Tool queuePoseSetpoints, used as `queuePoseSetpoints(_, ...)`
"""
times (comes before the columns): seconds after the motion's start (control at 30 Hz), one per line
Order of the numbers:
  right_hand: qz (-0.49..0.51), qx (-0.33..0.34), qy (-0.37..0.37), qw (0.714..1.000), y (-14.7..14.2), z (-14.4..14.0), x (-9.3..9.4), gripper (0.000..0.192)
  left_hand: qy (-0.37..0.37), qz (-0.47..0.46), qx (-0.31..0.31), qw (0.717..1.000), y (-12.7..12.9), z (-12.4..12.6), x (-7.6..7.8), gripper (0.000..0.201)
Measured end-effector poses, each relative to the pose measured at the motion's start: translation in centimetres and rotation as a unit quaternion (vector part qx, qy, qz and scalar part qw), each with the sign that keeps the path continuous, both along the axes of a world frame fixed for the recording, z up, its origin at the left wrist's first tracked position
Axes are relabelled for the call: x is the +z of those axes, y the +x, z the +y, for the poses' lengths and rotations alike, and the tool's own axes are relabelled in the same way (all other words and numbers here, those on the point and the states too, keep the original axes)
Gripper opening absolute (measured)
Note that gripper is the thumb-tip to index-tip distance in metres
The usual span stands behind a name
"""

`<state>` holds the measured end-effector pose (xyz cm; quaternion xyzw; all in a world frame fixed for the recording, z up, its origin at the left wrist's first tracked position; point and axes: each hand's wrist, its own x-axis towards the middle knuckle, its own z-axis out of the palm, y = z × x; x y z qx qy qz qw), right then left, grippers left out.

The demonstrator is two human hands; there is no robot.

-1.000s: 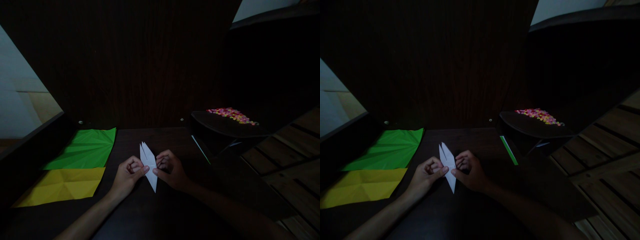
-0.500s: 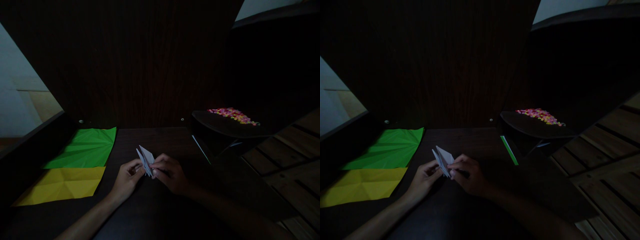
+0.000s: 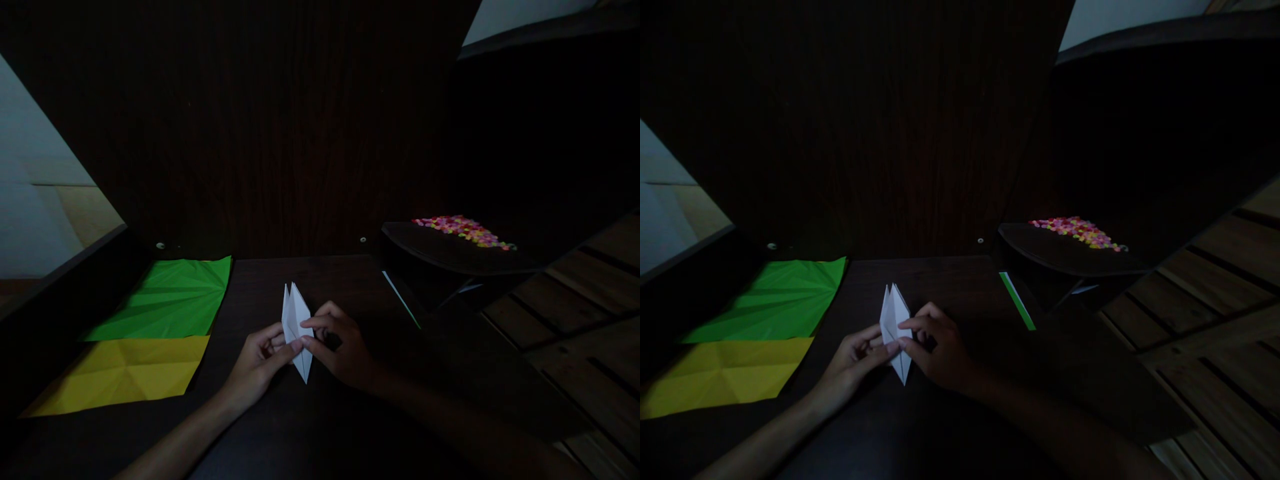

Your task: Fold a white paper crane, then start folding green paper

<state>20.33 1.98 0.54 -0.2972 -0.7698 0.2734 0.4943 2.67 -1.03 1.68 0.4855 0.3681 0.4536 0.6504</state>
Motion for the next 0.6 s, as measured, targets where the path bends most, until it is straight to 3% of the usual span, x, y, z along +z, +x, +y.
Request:
queuePoseSetpoints(0.33, 0.062, 0.005, -0.179, 0.982, -0.40, 0.29, -0.57, 0.039, -0.032, 0.014, 0.025, 0.999, -0.16, 0.33, -0.40, 0.038)
queuePoseSetpoints(0.6, 0.063, 0.056, -0.231, 0.969, -0.20, 0.74, -0.15, 0.044, -0.043, -0.010, 0.019, 0.999, -0.22, 0.37, -0.43, 0.046)
